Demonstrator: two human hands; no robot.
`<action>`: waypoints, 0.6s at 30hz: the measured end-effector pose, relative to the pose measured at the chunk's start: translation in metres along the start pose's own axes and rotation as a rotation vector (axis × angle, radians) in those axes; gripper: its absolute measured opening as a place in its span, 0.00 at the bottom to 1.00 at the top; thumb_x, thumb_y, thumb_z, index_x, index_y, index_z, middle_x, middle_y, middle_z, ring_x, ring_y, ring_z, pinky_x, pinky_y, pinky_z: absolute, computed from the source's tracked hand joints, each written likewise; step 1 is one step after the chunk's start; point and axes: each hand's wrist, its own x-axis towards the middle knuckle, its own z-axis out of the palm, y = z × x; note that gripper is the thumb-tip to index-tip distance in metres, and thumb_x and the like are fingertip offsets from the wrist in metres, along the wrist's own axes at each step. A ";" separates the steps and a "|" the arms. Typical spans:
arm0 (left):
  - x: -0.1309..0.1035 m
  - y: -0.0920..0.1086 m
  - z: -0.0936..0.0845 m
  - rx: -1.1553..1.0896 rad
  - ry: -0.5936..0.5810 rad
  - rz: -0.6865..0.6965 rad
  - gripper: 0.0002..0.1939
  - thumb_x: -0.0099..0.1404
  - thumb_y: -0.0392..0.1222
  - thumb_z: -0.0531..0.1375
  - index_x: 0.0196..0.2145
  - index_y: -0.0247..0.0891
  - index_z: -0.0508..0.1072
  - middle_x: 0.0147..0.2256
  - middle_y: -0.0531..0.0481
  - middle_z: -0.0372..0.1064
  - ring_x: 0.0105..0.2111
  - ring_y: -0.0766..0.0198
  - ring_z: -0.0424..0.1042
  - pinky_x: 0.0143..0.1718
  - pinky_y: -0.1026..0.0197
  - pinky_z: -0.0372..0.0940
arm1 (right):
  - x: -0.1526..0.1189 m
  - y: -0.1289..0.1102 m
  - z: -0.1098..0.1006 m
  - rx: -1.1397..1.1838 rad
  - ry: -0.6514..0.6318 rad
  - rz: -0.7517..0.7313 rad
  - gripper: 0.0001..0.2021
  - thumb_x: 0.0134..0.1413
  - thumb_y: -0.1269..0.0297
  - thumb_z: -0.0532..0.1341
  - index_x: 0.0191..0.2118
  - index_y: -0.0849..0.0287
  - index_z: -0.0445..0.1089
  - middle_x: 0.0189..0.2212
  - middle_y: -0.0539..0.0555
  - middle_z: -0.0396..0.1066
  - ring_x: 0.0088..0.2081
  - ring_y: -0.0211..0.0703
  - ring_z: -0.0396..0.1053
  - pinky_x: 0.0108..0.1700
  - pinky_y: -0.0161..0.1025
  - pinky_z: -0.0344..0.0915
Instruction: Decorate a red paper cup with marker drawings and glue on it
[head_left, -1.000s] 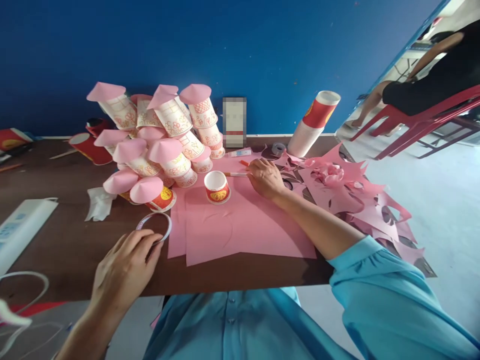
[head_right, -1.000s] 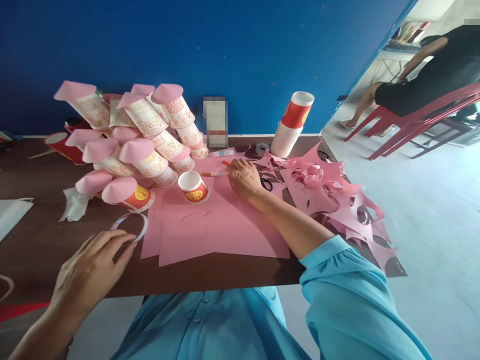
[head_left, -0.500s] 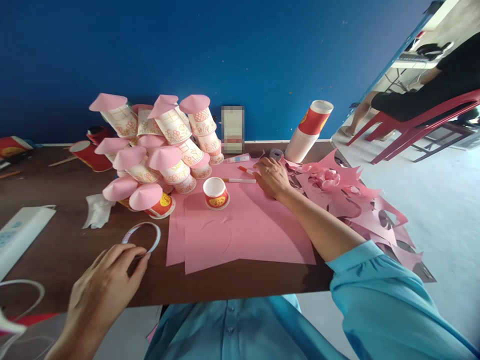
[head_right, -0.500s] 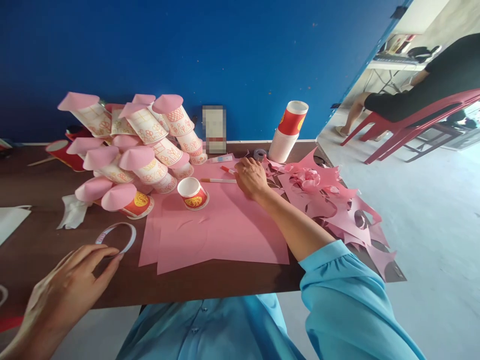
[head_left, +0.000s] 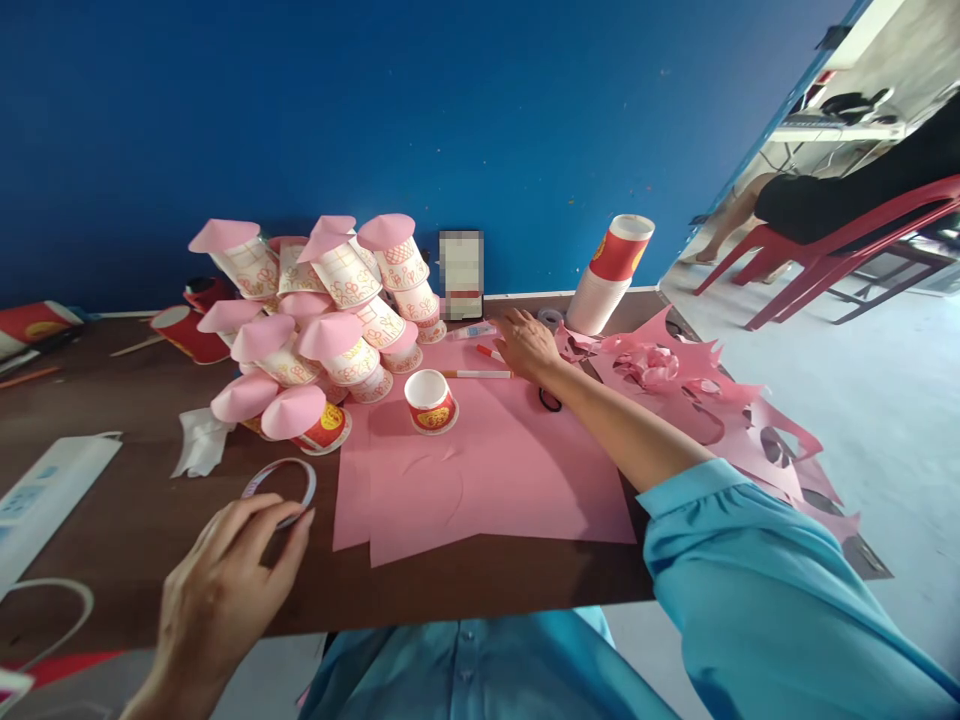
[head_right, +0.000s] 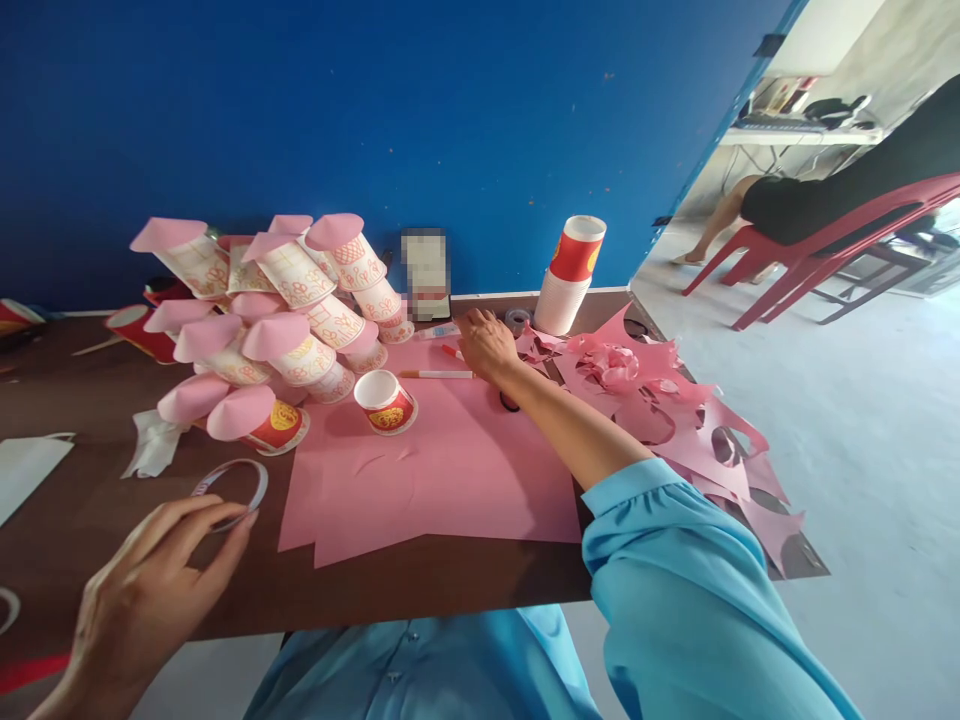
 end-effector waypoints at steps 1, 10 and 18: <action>0.005 0.006 0.001 -0.012 0.031 0.035 0.06 0.79 0.39 0.65 0.49 0.52 0.76 0.43 0.50 0.82 0.39 0.49 0.86 0.38 0.50 0.75 | 0.003 -0.001 0.001 0.005 0.002 -0.008 0.24 0.76 0.71 0.59 0.70 0.54 0.78 0.67 0.65 0.78 0.67 0.64 0.72 0.67 0.56 0.74; 0.081 0.047 0.015 -0.337 0.023 0.219 0.04 0.79 0.33 0.66 0.46 0.42 0.80 0.41 0.50 0.82 0.40 0.60 0.86 0.46 0.62 0.77 | 0.012 0.000 0.018 0.048 0.026 -0.025 0.20 0.76 0.73 0.58 0.64 0.56 0.82 0.63 0.66 0.80 0.66 0.63 0.70 0.70 0.59 0.69; 0.150 0.069 0.036 -0.640 0.105 0.166 0.07 0.76 0.29 0.68 0.46 0.41 0.79 0.42 0.53 0.77 0.30 0.71 0.74 0.34 0.66 0.74 | 0.009 0.012 0.014 0.222 0.170 -0.031 0.20 0.76 0.71 0.56 0.64 0.62 0.80 0.63 0.71 0.79 0.65 0.66 0.73 0.67 0.57 0.72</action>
